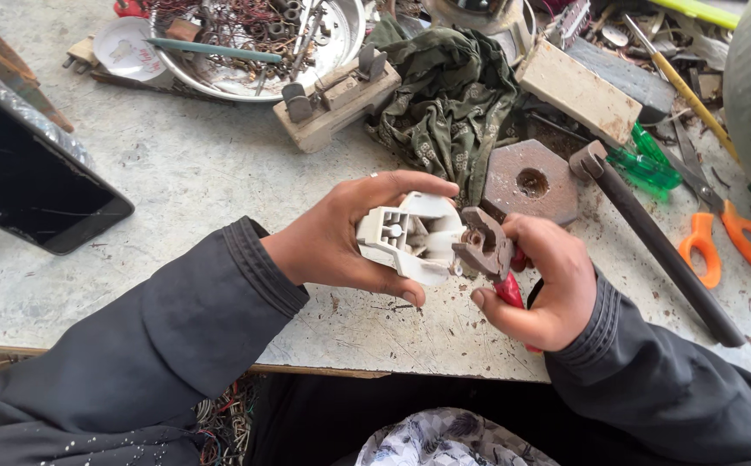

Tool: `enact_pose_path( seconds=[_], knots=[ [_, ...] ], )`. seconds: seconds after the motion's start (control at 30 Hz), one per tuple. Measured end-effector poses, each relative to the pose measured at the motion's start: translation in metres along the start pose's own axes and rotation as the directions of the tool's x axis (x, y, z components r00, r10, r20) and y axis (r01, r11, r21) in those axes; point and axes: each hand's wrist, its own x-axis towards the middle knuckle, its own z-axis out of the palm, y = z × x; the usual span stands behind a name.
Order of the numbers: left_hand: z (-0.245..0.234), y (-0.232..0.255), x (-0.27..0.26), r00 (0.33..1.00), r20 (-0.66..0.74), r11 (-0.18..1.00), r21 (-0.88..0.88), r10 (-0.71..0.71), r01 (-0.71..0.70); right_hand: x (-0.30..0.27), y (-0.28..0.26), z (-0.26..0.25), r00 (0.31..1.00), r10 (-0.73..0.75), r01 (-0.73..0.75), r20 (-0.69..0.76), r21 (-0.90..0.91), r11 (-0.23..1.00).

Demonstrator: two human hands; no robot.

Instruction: The person uses red-handled pliers to repeatedly pry and remove small plastic tabs from a white plastic electrical socket. The person rotates the socket to access different sides and continues the removal process throughout the clip.

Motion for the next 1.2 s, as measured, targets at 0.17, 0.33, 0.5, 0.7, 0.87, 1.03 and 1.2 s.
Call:
enact_pose_path(
  seconds=[0.17, 0.33, 0.5, 0.7, 0.87, 1.03, 1.2],
  knots=[
    [0.002, -0.007, -0.005, 0.997, -0.019, 0.989, -0.123, -0.080, 0.077, -0.008, 0.006, 0.002, 0.944, 0.226, -0.289, 0.242, 0.268, 0.919],
    [0.010, -0.010, -0.005, 0.916, 0.024, 0.823, -0.430, -0.401, 0.372, -0.017, 0.017, 0.004, 0.898, 0.211, -0.398, 0.386, 0.511, 0.762],
    [0.011, -0.011, -0.004, 0.859, 0.137, 0.669, -0.571, -0.494, 0.476, -0.024, 0.032, 0.004, 0.846, 0.244, -0.500, 0.475, 0.545, 0.673],
    [0.016, -0.019, -0.006, 0.851, 0.240, 0.546, -0.678, -0.467, 0.491, -0.033, 0.044, 0.005, 0.832, 0.154, -0.518, 0.533, 0.646, 0.561],
    [0.015, -0.026, 0.001, 0.867, 0.241, 0.599, -0.641, -0.437, 0.480, -0.032, 0.048, 0.014, 0.829, 0.193, -0.559, 0.526, 0.763, 0.324],
    [0.002, -0.018, 0.004, 0.924, -0.131, 0.921, -0.212, -0.358, 0.327, -0.026, 0.041, 0.020, 0.863, 0.237, -0.485, 0.446, 0.863, 0.143],
    [0.008, -0.002, 0.003, 0.958, -0.171, 0.855, 0.506, 0.232, -0.116, -0.018, 0.032, 0.018, 0.841, 0.313, -0.486, 0.441, 0.871, 0.077]
  ],
)
